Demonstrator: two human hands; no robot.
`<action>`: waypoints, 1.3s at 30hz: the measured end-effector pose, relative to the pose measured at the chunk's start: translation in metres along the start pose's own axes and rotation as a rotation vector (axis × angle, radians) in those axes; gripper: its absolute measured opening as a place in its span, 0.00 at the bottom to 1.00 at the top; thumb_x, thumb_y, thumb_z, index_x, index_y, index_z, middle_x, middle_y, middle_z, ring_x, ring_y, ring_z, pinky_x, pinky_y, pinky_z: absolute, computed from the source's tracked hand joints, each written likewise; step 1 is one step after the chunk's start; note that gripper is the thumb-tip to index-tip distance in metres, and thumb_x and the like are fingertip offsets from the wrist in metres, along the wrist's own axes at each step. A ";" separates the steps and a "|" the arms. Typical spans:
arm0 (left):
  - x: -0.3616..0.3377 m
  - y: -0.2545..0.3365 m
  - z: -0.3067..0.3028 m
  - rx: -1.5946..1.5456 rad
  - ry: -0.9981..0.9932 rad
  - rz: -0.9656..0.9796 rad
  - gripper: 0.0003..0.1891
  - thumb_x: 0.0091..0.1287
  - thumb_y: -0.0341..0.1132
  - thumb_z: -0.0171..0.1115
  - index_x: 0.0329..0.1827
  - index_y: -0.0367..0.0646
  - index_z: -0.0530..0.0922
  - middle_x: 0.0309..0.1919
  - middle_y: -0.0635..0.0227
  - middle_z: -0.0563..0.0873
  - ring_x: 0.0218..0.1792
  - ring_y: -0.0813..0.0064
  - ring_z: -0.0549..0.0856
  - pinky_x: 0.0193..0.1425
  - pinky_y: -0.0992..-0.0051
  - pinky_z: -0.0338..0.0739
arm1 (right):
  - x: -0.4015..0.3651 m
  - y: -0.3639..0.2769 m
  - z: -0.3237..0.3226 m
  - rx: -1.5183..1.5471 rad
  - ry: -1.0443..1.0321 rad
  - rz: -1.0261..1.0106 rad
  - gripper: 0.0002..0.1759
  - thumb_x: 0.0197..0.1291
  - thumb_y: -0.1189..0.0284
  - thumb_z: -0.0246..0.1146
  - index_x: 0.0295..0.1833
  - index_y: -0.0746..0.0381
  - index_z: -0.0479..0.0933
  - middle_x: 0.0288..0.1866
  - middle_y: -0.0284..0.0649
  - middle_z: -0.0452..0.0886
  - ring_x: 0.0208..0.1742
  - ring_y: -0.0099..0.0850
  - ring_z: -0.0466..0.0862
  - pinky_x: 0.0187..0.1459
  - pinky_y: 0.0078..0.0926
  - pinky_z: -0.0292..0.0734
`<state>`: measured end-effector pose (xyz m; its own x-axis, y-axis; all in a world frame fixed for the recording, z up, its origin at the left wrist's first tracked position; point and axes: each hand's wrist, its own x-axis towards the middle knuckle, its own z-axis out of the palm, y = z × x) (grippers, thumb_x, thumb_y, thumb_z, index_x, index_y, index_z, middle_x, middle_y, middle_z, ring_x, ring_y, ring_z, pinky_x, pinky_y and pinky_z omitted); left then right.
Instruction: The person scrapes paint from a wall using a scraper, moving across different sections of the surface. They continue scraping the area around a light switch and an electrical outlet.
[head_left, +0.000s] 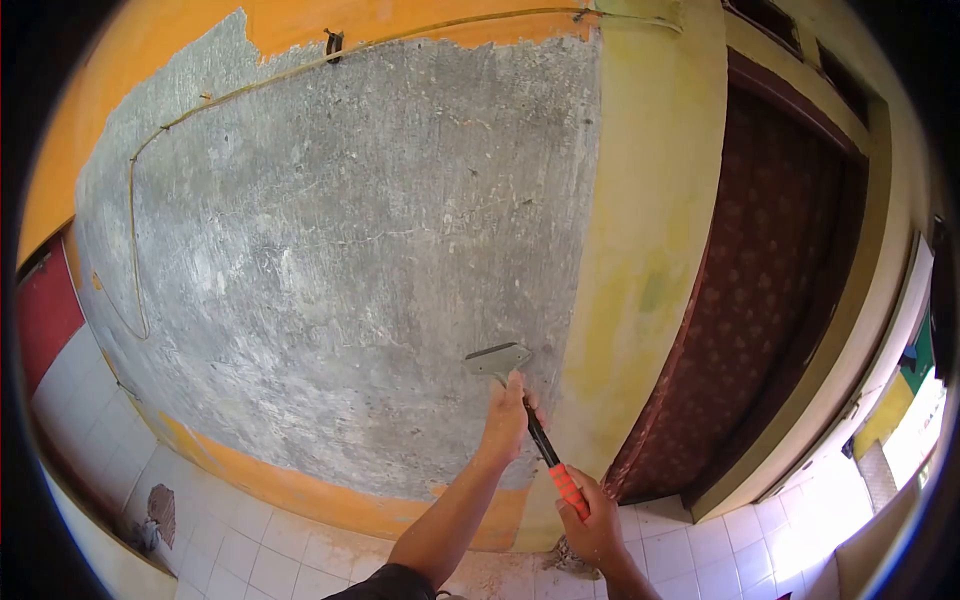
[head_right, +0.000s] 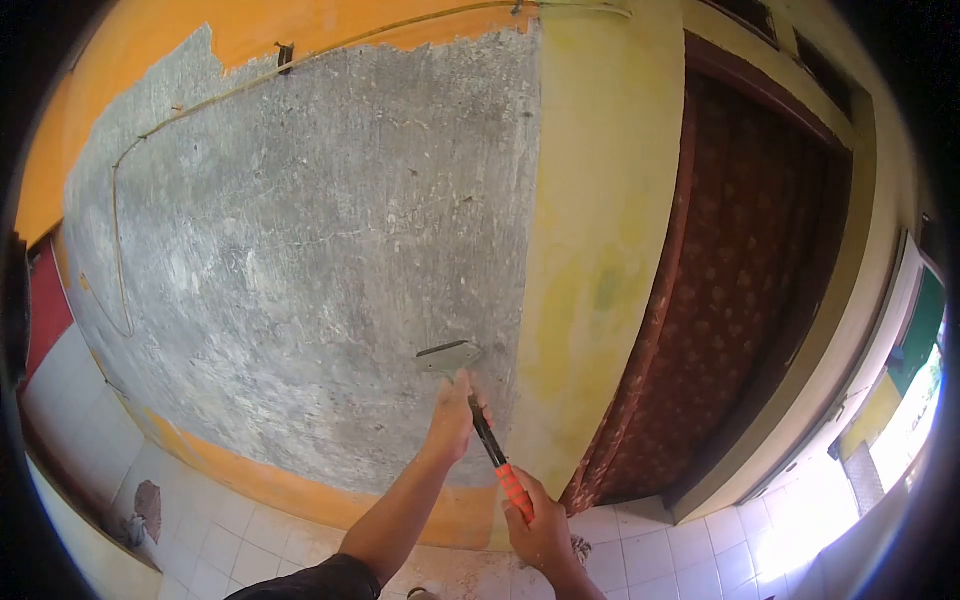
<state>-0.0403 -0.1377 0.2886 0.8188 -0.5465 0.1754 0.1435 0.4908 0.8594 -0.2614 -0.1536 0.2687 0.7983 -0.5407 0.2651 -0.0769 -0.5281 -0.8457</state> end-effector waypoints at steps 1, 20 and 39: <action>-0.004 0.006 0.000 -0.076 0.006 -0.058 0.14 0.79 0.47 0.46 0.43 0.45 0.65 0.25 0.68 0.75 0.20 0.70 0.77 0.24 0.68 0.75 | 0.001 0.002 0.003 -0.003 0.023 -0.007 0.27 0.64 0.76 0.60 0.69 0.65 0.68 0.57 0.54 0.82 0.55 0.44 0.85 0.56 0.35 0.78; 0.110 0.328 0.083 0.063 -0.535 0.424 0.06 0.72 0.30 0.52 0.37 0.36 0.70 0.31 0.62 0.77 0.30 0.69 0.82 0.34 0.69 0.80 | 0.117 -0.258 -0.002 -0.636 0.840 -0.685 0.18 0.62 0.76 0.63 0.57 0.54 0.82 0.26 0.44 0.78 0.23 0.40 0.79 0.29 0.35 0.73; 0.105 0.369 0.077 0.125 -0.621 0.365 0.09 0.70 0.26 0.47 0.47 0.28 0.72 0.36 0.54 0.82 0.33 0.63 0.87 0.35 0.67 0.85 | 0.103 -0.327 0.035 -0.588 0.853 -0.489 0.16 0.67 0.69 0.60 0.57 0.61 0.82 0.21 0.38 0.74 0.24 0.22 0.71 0.31 0.26 0.70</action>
<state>0.0555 -0.0661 0.6613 0.3307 -0.6648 0.6698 -0.1732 0.6549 0.7356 -0.1330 -0.0140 0.5563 0.1715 -0.3425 0.9237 -0.3159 -0.9072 -0.2777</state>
